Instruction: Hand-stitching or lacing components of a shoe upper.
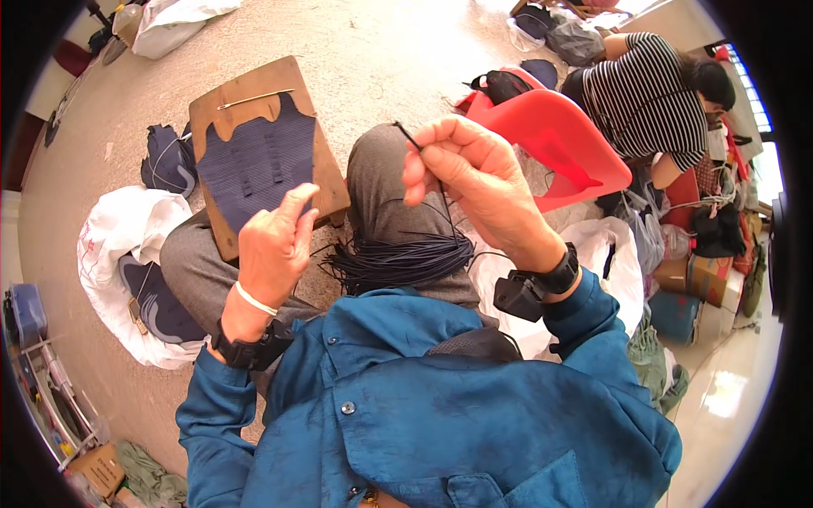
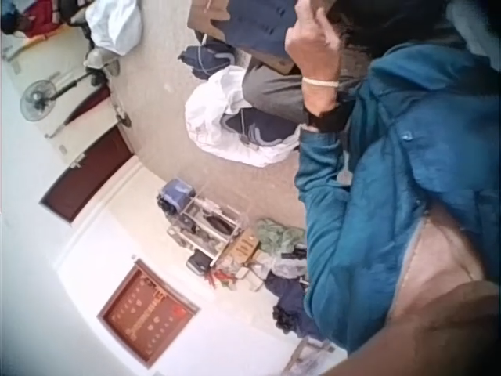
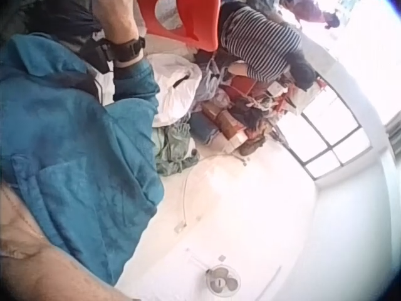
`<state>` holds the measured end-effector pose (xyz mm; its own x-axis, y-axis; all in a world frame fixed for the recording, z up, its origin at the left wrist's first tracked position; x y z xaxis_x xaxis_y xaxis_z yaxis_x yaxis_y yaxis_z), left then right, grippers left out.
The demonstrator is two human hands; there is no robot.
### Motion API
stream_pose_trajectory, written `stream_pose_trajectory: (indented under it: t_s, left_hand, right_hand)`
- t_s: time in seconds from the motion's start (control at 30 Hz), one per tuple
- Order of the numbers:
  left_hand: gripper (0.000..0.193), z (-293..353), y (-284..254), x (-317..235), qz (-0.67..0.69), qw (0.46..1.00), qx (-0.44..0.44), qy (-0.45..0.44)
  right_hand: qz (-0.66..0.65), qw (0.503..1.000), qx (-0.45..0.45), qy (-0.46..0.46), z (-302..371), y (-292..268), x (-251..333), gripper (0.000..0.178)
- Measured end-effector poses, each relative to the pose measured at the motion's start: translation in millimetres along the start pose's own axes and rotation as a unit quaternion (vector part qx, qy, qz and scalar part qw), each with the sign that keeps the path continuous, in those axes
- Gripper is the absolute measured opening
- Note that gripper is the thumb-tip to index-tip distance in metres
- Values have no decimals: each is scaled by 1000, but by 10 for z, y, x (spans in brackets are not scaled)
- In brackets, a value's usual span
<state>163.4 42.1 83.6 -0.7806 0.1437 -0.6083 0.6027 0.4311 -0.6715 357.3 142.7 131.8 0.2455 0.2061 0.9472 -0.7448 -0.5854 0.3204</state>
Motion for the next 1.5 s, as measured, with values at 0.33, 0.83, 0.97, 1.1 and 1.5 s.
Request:
stream_pose_trajectory:
  t_s: [0.33,0.83,0.97,1.1,1.5]
  left_hand:
    - [22,13,724,-663,430,882,162,-100]
    - [28,9,-933,771,348,888,-190,-232]
    - [28,261,-1083,1021,344,870,-241,-257]
    - [30,452,-1118,1205,352,839,-288,-298]
    - [18,362,-446,279,203,953,40,-220]
  right_hand:
    - [-34,996,60,53,-51,467,-101,22]
    - [314,935,85,139,658,-393,-963,21]
    - [252,959,80,100,474,-426,-685,22]
    - [228,932,174,223,598,-95,-903,20]
    - [307,924,225,-26,95,650,-803,18]
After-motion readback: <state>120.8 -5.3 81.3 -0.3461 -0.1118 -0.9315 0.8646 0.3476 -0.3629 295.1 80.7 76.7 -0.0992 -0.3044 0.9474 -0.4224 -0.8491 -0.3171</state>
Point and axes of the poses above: each hand's wrist, its own z-axis away from the middle knuckle, its own y-axis out of the palm, x = y × z, the point moved 7 cm from there along -z, towards the middle knuckle, and after that the axes turned 5 degrees about -x, right-handed, at the moved point
